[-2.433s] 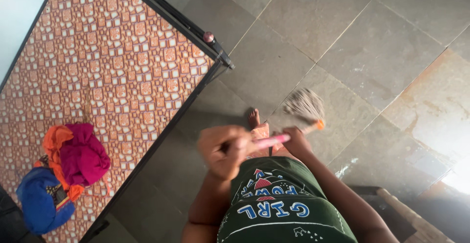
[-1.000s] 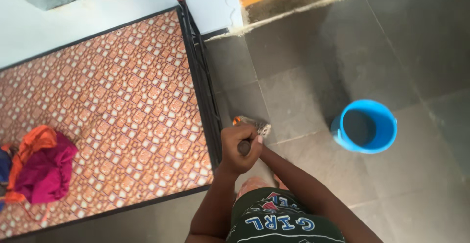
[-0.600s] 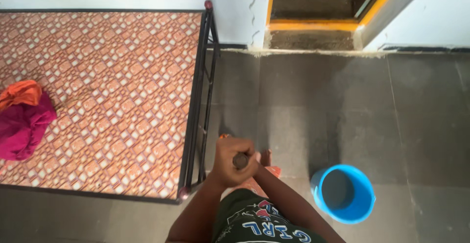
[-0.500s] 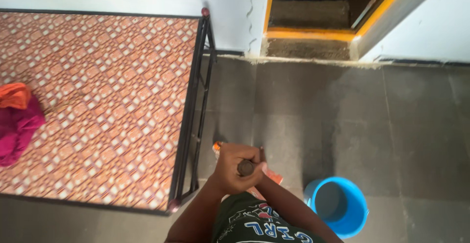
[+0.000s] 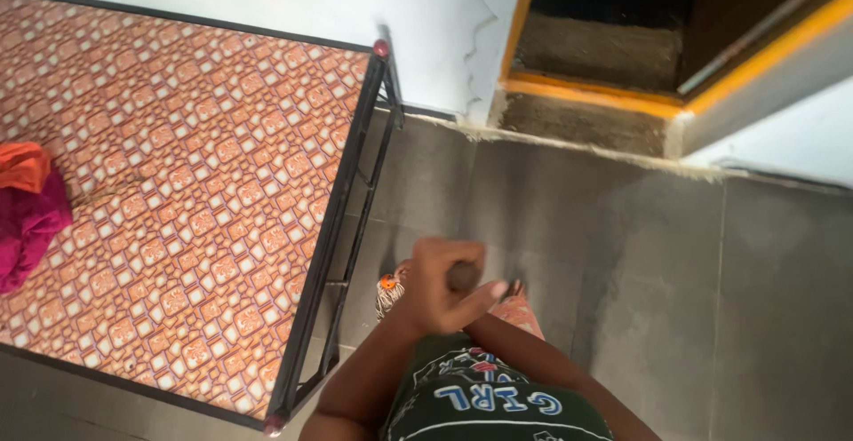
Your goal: The person mops a tiled floor using a string mop and a blue bucket of water. They dip the mop into the bucket, wring it out, and mop around furniture including a bed and a woven cot.
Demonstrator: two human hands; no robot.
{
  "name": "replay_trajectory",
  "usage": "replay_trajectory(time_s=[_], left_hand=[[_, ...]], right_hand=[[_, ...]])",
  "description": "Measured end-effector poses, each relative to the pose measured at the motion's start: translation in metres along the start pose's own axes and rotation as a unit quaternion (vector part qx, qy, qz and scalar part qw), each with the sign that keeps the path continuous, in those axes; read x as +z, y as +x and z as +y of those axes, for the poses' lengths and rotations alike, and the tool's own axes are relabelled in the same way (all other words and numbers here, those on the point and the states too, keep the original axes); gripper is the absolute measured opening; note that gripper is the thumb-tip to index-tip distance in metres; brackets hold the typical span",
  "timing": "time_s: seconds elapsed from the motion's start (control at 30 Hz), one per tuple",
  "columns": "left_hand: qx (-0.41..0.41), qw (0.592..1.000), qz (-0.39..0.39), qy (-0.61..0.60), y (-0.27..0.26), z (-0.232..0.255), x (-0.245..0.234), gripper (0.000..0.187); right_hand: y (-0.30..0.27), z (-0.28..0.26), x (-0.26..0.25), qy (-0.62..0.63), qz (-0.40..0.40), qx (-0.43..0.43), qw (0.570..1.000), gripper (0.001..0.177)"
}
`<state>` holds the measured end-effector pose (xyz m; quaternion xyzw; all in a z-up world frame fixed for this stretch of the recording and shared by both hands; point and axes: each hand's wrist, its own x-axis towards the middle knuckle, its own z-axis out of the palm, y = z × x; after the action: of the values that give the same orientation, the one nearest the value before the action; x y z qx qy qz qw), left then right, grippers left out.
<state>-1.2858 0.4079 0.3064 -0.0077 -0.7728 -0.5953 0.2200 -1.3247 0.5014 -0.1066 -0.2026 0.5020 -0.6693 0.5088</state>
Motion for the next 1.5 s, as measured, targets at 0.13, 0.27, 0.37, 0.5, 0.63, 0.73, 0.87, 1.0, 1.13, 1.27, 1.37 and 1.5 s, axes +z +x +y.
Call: replay_trajectory(time_s=[0.13,0.27,0.37,0.5,0.63,0.73,0.87,1.0,1.13,1.27,1.37,1.5], left_hand=[[0.016,0.997,0.066,0.044,0.032,-0.013,-0.022,0.032],[0.024,0.993,0.102,0.059,0.082,-0.049,0.004,0.030],[0.065,0.985,0.131,0.087,0.132,-0.066,0.035,0.023],[0.085,0.972,0.207,0.077,0.179,-0.090,0.049,0.026],[0.082,0.930,0.351,0.074,0.180,-0.098,0.064,0.024],[0.076,0.861,0.496,0.080,0.151,-0.094,0.076,0.020],[0.139,0.668,0.731,0.014,0.109,-0.096,0.111,0.019],[0.184,0.531,0.827,0.015,0.056,-0.086,0.158,0.026],[0.198,0.387,0.896,0.087,0.011,-0.063,0.226,0.024],[0.162,0.208,0.948,0.180,-0.022,-0.045,0.315,0.015],[0.194,0.160,0.935,0.250,-0.028,-0.056,0.382,0.012],[0.182,0.151,0.914,0.331,-0.052,-0.079,0.455,0.014]], right_hand=[[0.057,-0.024,-0.031,-0.041,-0.048,0.003,0.998,0.023],[0.095,-0.043,-0.069,-0.095,-0.091,0.013,0.991,0.025],[0.159,-0.080,-0.093,-0.143,-0.118,-0.014,0.983,0.026],[0.232,-0.134,-0.131,-0.224,-0.149,-0.062,0.961,0.028],[0.279,-0.189,-0.145,-0.327,-0.202,-0.123,0.915,0.012],[0.288,-0.212,-0.135,-0.441,-0.211,-0.138,0.861,0.020],[0.278,-0.197,-0.100,-0.554,-0.254,-0.171,0.774,0.035],[0.225,-0.159,-0.062,-0.564,-0.370,-0.173,0.718,0.035],[0.155,-0.107,-0.028,-0.505,-0.543,-0.164,0.651,0.033],[0.046,-0.028,-0.023,-0.392,-0.641,-0.201,0.628,0.041],[-0.031,0.023,-0.035,-0.390,-0.690,-0.060,0.607,0.040],[-0.075,0.055,-0.054,-0.290,-0.805,-0.041,0.516,0.024]])
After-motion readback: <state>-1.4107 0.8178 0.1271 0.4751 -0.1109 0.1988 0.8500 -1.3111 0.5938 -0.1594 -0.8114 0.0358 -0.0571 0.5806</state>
